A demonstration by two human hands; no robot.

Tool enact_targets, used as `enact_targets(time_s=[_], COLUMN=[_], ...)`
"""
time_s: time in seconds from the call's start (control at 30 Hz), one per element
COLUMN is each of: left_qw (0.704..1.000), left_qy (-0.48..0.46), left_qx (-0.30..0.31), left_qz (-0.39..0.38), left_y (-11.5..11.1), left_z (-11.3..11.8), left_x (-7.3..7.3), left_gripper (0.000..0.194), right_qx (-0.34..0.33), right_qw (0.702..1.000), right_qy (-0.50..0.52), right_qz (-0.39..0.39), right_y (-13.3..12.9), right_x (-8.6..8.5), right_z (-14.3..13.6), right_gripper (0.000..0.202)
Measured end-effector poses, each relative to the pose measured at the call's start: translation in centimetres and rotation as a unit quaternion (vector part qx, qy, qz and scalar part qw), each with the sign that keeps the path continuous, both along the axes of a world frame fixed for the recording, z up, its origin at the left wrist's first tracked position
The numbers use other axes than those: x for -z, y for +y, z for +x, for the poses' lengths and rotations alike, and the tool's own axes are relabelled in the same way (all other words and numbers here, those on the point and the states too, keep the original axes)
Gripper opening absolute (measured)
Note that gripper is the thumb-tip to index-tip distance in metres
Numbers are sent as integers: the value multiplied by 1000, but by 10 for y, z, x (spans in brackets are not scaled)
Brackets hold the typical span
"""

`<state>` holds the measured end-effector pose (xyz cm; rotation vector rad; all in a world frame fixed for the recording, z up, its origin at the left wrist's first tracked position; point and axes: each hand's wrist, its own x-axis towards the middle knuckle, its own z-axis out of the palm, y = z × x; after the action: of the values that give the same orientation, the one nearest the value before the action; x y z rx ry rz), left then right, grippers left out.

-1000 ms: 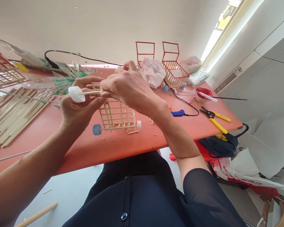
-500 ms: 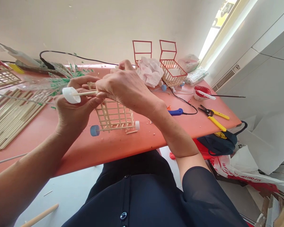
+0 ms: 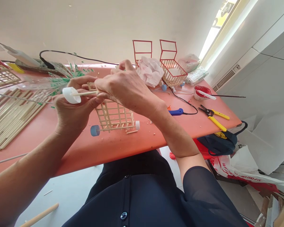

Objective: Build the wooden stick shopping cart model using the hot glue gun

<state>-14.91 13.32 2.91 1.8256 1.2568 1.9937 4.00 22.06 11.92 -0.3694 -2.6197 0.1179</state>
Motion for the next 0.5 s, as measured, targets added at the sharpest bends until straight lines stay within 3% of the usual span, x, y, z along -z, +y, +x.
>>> enact_targets(time_s=[0.2,0.3,0.5], left_qw=[1000,999,997], left_qy=[7,32,68], left_qx=[14,33,15], left_qz=[3,19,20], left_y=[1,3,7], left_z=[-2,-4,-6], left_x=[3,4,6], left_gripper=[10,24,44], right_qx=[29,39,28], right_qw=[997,995,997], right_qy=[-69,-78,-73], right_qz=[33,45,30], right_y=[-13,-19,-7], right_x=[-16,-22,-15], right_z=[7,11,5], right_gripper=[46,41,41])
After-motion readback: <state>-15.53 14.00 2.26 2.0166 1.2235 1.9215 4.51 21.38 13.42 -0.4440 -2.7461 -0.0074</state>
